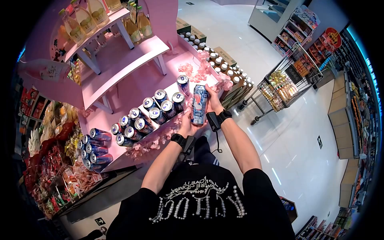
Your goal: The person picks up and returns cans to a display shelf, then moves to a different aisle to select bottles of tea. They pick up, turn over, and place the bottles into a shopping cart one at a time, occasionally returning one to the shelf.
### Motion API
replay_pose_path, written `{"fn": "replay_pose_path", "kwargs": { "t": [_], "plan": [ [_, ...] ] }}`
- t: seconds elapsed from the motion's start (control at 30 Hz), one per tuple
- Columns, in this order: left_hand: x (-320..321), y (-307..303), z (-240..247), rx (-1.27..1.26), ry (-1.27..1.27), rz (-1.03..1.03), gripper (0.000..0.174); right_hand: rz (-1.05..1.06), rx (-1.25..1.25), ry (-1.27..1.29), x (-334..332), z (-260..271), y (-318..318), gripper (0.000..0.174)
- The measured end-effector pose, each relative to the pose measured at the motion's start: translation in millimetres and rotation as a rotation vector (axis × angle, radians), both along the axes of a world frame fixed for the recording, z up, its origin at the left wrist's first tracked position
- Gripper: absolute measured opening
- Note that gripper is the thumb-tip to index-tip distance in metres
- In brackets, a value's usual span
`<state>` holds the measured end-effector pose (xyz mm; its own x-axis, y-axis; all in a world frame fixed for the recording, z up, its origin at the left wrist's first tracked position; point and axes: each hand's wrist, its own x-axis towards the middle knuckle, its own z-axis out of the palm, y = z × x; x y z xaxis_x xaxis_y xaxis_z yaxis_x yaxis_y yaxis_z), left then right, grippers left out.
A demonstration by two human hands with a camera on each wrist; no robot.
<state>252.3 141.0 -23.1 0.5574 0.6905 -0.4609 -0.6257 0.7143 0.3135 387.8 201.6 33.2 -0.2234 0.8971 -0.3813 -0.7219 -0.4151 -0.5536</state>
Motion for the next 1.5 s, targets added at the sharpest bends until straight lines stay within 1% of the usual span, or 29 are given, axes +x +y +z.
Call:
{"fn": "replay_pose_path", "kwargs": {
  "t": [0.1,0.33,0.4,0.5,0.57,0.6,0.63,0.67,0.7,0.73,0.77,0.83,0.87,0.9,0.93,0.97,1.03,1.1,1.13,1.17,1.23,1.27,1.3,1.33,1.37,1.4,1.43,1.47,1.5],
  "plan": [
    [-1,2,0,0.001,-0.004,0.007,0.053,-0.028,0.018,-0.007,-2,0,3,0.032],
    [-1,7,2,-0.008,0.002,0.010,0.052,-0.005,0.012,-0.008,1,-5,9,0.032],
    [0,9,4,-0.001,0.000,0.004,0.053,0.017,0.041,-0.058,5,-12,14,0.039],
    [2,13,11,0.017,0.013,-0.014,0.052,-0.025,0.054,-0.070,5,-12,16,0.039],
    [1,20,18,0.026,0.028,-0.025,0.052,-0.051,0.062,-0.044,6,-4,17,0.035],
    [1,26,22,0.067,0.091,-0.041,0.052,-0.074,0.070,-0.018,6,0,19,0.032],
    [-1,33,29,0.109,0.154,-0.056,0.053,-0.075,0.070,-0.017,6,10,20,0.032],
    [-2,39,43,0.148,0.174,-0.025,0.052,-0.099,0.089,-0.025,6,22,21,0.032],
    [-4,48,48,0.159,0.187,-0.027,0.048,-0.124,0.108,-0.032,6,28,23,0.033],
    [-5,58,53,0.196,0.272,-0.035,0.046,-0.110,0.182,-0.076,10,26,32,0.034],
    [-8,68,63,0.232,0.357,-0.043,0.044,-0.078,0.181,-0.132,13,34,36,0.039],
    [-17,88,77,0.327,0.428,-0.014,0.041,-0.068,0.161,-0.394,14,50,49,0.044],
    [-22,99,85,0.365,0.446,-0.010,0.039,0.007,0.206,-0.423,15,59,59,0.051],
    [-29,109,91,0.400,0.467,-0.006,0.038,0.053,0.205,-0.419,16,59,72,0.052],
    [-35,122,90,0.439,0.439,0.009,0.035,0.069,0.233,-0.421,13,64,81,0.052],
    [-41,131,88,0.440,0.481,0.025,0.035,0.085,0.263,-0.424,10,70,91,0.052],
    [-52,149,91,0.446,0.495,0.098,0.033,0.064,0.297,-0.429,0,66,114,0.049],
    [-64,161,100,0.426,0.597,0.138,0.036,0.070,0.352,-0.396,-15,68,130,0.049],
    [-72,171,95,0.451,0.650,0.150,0.036,0.049,0.332,-0.419,-21,57,143,0.050],
    [-80,182,86,0.474,0.702,0.161,0.036,0.039,0.362,-0.428,-31,67,143,0.051],
    [-95,198,65,0.467,0.725,0.204,0.037,0.061,0.449,-0.493,-44,56,158,0.054],
    [-103,203,57,0.496,0.800,0.180,0.036,0.068,0.539,-0.663,-53,54,162,0.059],
    [-108,206,49,0.523,0.874,0.152,0.036,0.109,0.571,-0.817,-57,51,164,0.063],
    [-112,207,50,0.493,0.946,0.083,0.037,0.169,0.640,-0.889,-63,45,167,0.064],
    [-115,208,40,0.518,1.024,0.052,0.037,0.227,0.709,-0.961,-67,34,170,0.065],
    [-119,210,31,0.509,1.012,0.017,0.034,0.302,0.753,-1.013,-71,21,172,0.066],
    [-121,210,28,0.500,0.998,-0.019,0.033,0.403,0.746,-1.076,-75,23,169,0.068],
    [-122,209,26,0.492,0.998,-0.020,0.033,0.459,0.778,-1.124,-78,17,167,0.068],
    [-123,209,23,0.394,0.973,-0.019,0.029,0.515,0.811,-1.172,-81,11,166,0.068]
  ]
}}
